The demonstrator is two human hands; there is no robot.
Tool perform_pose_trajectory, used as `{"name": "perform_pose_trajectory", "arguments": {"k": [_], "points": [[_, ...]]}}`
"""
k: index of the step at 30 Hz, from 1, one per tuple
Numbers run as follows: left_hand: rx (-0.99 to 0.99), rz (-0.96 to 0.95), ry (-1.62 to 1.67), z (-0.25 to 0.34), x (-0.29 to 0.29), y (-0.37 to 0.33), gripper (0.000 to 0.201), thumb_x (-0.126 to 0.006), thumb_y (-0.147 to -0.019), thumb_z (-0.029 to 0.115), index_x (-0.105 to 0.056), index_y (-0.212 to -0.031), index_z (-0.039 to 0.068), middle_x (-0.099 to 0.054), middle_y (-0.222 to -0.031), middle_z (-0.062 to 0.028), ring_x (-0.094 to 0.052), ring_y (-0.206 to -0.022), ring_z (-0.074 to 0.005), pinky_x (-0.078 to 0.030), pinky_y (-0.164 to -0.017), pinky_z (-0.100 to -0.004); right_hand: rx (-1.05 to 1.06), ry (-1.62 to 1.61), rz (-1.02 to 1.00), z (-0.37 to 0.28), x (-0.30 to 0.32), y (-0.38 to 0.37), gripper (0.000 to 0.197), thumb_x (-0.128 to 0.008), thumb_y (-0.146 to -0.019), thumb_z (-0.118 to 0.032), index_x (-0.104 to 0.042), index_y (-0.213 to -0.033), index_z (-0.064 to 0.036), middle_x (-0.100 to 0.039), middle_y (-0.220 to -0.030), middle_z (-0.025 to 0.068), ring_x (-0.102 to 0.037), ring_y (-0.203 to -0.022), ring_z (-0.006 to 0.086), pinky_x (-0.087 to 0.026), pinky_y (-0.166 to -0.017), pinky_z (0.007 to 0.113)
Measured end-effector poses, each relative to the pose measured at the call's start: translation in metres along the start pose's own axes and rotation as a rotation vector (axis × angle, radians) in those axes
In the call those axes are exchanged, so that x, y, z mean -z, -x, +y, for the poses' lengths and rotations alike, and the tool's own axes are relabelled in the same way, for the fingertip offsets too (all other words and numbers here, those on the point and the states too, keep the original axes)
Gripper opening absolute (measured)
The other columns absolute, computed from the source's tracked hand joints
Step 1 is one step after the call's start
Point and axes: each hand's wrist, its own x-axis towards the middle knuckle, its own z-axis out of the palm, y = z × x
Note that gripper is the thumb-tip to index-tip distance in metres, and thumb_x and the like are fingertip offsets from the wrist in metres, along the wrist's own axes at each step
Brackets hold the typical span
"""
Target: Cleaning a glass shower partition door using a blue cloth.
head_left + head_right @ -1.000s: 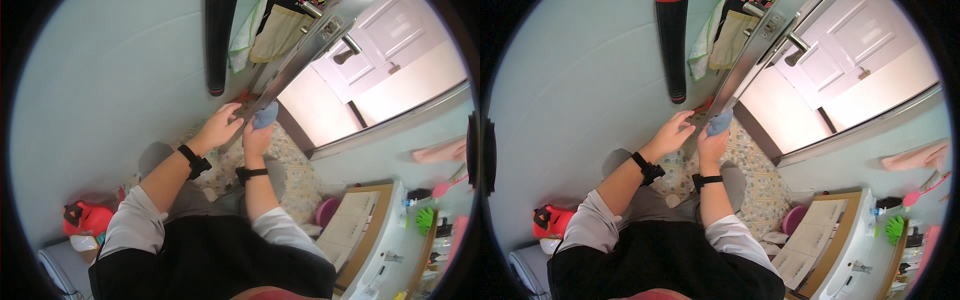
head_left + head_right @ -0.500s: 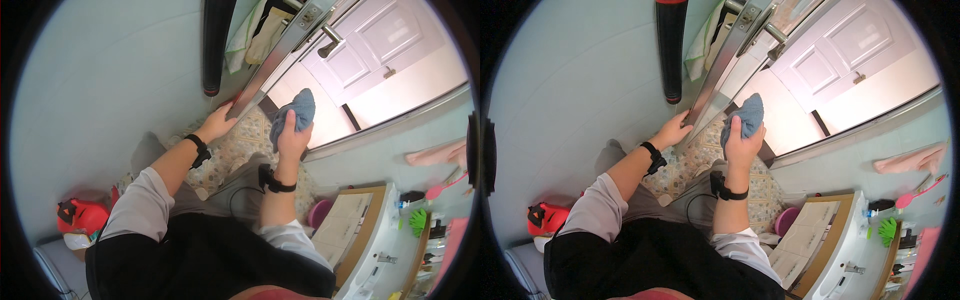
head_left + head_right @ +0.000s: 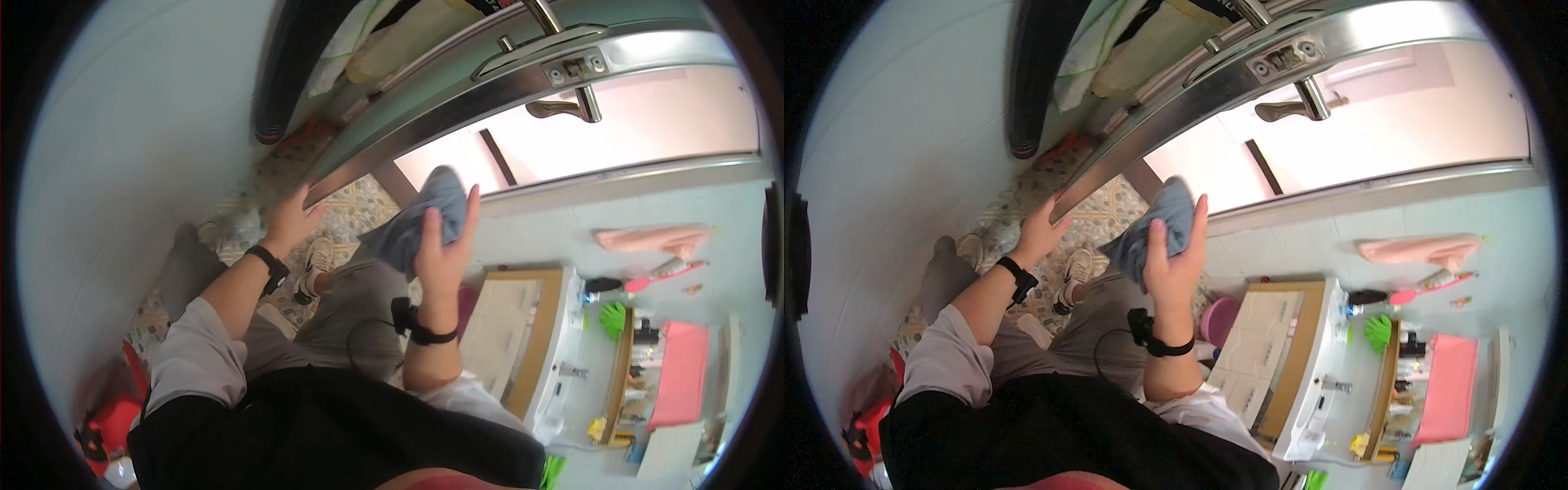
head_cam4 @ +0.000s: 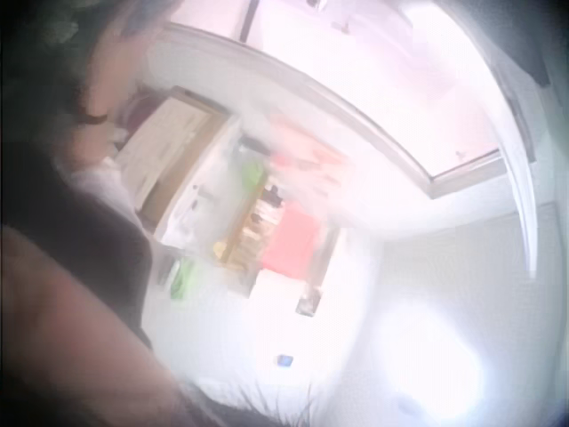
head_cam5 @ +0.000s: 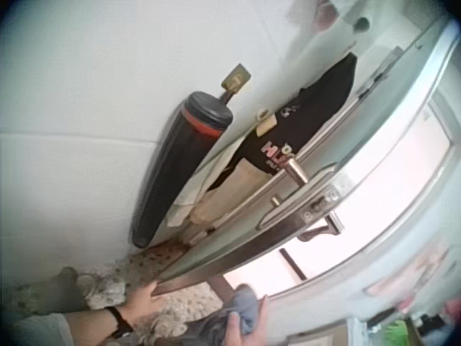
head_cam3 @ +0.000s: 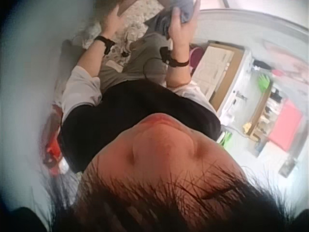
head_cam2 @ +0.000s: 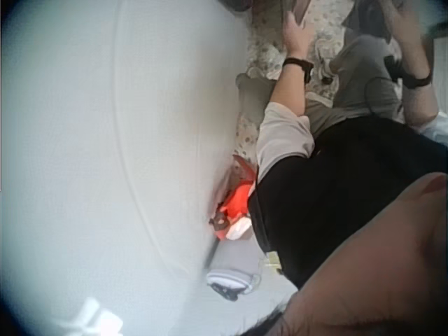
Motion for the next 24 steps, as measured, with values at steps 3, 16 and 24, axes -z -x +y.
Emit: {"name": "perform_pose_trajectory", "arguments": {"k": [3,16,24], "points": [[0.002,0.002,-0.06,0.025,0.002,-0.006,0.059,-0.073,-0.086,0.029,-0.056,-0.139,0.01,-0.066,-0.125,-0.0175,-0.062,-0.114,-0.0391,-0.052,-0.093,-0.0452,0.237,-0.002,0.234,-0.018,0.013,-0.035,0.064,-0.067,-0.097,-0.015,-0.039,-0.149,0.0077,-0.057,-0.136,0.0226,-0.06,-0.118,0.0284,-0.046,-0.103,0.037],[-0.211,-0.333,0.016,0.005,-0.02,-0.012,0.066,-0.074,-0.088,0.031,-0.051,-0.146,0.01,-0.059,-0.137,-0.0135,-0.063,-0.117,-0.0351,-0.053,-0.095,-0.0439,0.328,0.413,0.551,-0.059,0.006,-0.072,0.065,-0.076,-0.09,-0.01,-0.045,-0.147,0.0023,-0.059,-0.121,0.018,-0.057,-0.111,0.0288,-0.045,-0.098,0.038],[-0.107,-0.517,-0.046,0.002,-0.028,0.006,0.052,-0.072,-0.087,0.025,-0.058,-0.134,0.007,-0.06,-0.133,-0.0159,-0.062,-0.115,-0.0392,-0.052,-0.093,-0.0455,0.153,0.337,0.58,-0.023,0.019,-0.062,0.076,-0.075,-0.091,-0.015,-0.035,-0.154,-0.0011,-0.054,-0.128,0.0229,-0.057,-0.115,0.0344,-0.044,-0.101,0.041]]}}
